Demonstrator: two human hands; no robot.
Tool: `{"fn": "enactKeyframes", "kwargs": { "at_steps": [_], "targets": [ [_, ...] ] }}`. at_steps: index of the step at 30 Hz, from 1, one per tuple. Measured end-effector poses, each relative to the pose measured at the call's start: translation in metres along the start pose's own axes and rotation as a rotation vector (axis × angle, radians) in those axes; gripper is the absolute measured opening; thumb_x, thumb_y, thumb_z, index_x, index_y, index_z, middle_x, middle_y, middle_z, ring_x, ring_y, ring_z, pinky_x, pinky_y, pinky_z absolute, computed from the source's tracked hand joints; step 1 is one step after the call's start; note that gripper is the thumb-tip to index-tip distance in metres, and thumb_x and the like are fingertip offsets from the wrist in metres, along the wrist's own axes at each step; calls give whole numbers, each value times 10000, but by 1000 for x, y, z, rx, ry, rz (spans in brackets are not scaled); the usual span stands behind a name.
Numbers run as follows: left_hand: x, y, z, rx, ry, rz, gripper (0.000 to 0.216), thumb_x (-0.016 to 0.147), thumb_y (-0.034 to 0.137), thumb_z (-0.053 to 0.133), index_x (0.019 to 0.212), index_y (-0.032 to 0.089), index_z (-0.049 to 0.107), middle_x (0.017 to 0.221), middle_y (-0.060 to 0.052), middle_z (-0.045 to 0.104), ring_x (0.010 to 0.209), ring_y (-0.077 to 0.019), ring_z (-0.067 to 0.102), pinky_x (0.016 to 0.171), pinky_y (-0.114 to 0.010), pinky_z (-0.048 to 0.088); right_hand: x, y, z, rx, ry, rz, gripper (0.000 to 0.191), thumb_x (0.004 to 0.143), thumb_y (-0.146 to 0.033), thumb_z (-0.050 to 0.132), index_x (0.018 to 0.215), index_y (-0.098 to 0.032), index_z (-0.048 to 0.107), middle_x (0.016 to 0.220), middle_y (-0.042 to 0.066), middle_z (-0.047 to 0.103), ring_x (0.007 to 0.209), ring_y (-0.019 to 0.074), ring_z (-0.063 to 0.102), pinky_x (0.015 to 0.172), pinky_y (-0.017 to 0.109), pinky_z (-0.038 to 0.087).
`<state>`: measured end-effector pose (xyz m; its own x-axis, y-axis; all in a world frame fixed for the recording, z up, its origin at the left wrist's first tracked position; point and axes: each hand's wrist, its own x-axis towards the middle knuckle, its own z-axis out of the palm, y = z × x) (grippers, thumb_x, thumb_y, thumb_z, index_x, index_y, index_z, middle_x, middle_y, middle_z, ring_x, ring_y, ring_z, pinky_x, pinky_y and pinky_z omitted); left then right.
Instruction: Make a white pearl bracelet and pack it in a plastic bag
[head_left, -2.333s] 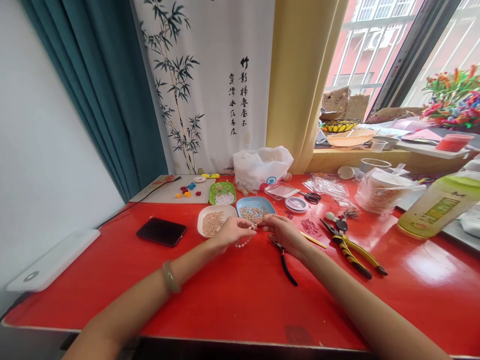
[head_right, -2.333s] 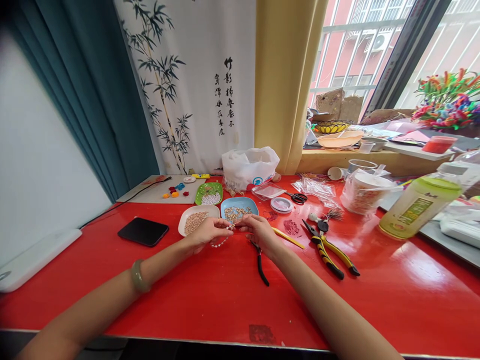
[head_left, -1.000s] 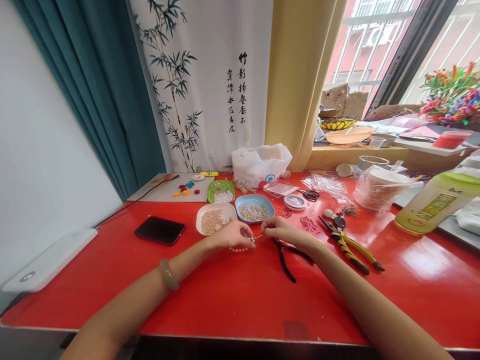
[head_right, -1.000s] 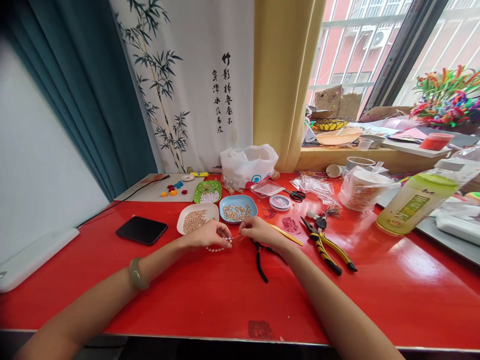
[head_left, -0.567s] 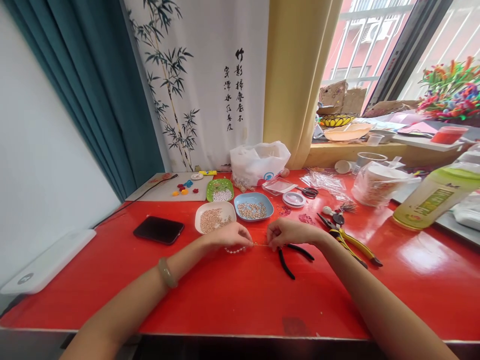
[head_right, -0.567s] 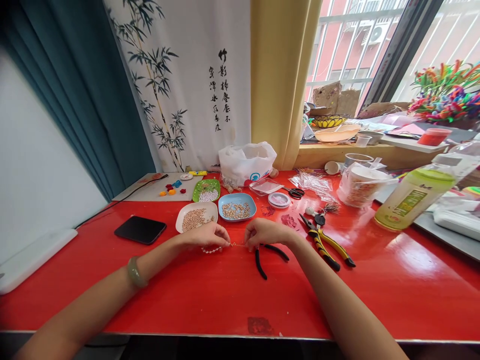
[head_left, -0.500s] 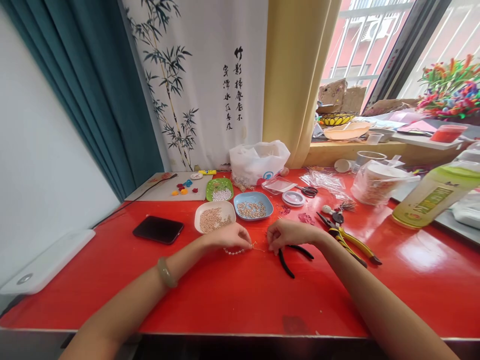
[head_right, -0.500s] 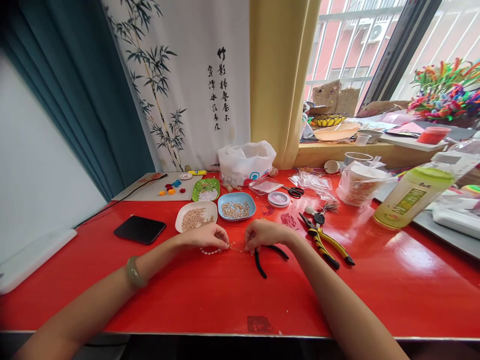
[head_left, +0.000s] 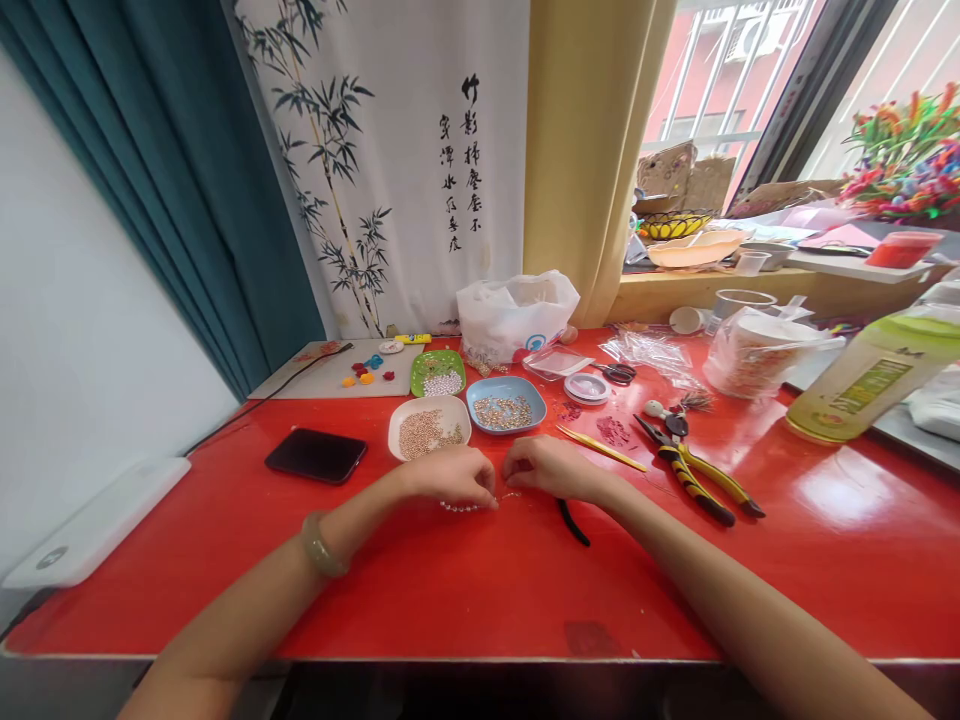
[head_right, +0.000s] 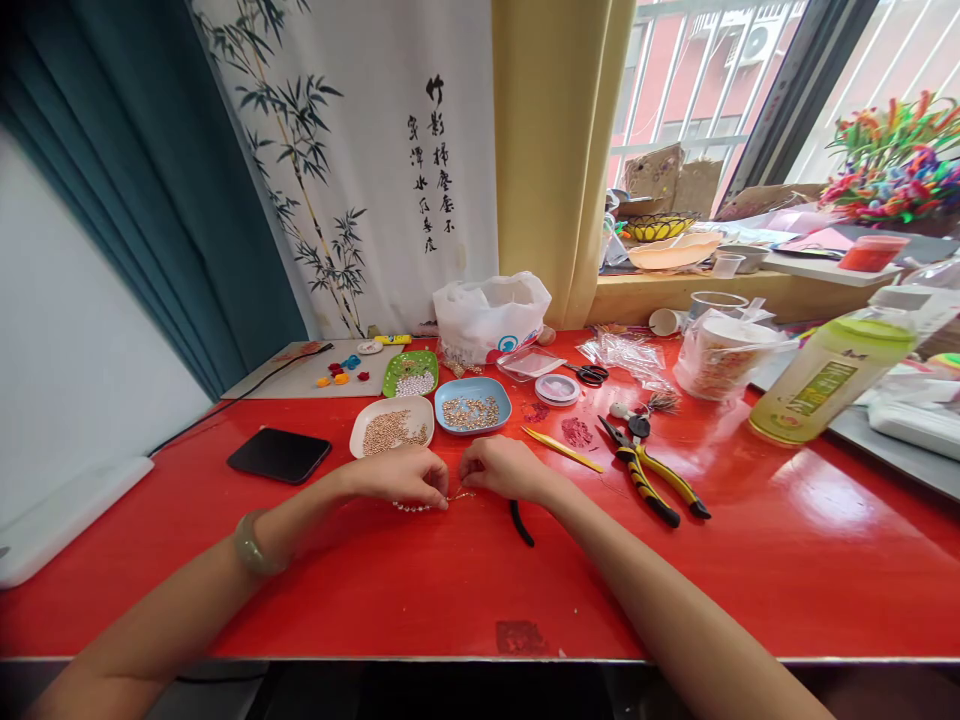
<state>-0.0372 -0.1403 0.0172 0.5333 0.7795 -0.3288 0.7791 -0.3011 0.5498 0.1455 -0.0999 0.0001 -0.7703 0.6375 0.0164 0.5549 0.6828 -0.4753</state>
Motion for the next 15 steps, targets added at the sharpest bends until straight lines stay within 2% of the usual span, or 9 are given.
{"fn": "enactKeyframes", "kwargs": {
  "at_steps": [5,11,13,15],
  "targets": [
    [-4,3,-4,68,8,34,129,638,309,586,633,202,657,603,-22,631,546,-137,519,493,-235,330,0,-1,3,-80,50,14,135,723,-123,517,725,-183,638,799,33,630,704,137,551,623,213,368],
    [-6,3,-7,131,157,20,126,609,329,618,586,211,657,575,-17,622,563,-142,518,503,-238,292,-2,-3,-4,-113,66,12,146,740,-116,492,735,-177,625,799,45,627,733,147,558,654,219,367],
    [-7,0,-11,139,217,6,98,624,295,599,627,220,663,634,-15,642,609,-150,537,529,-240,305,-4,-4,-9,-110,52,-3,144,726,-108,502,734,-179,627,798,37,631,722,141,563,643,211,371],
    [-7,-3,-16,153,302,-19,118,655,276,562,680,227,666,713,-17,659,675,-163,554,567,-245,325,-7,-5,-14,-91,-18,-31,133,705,-111,523,727,-184,632,784,25,639,690,135,566,614,203,373]
  ]
}}
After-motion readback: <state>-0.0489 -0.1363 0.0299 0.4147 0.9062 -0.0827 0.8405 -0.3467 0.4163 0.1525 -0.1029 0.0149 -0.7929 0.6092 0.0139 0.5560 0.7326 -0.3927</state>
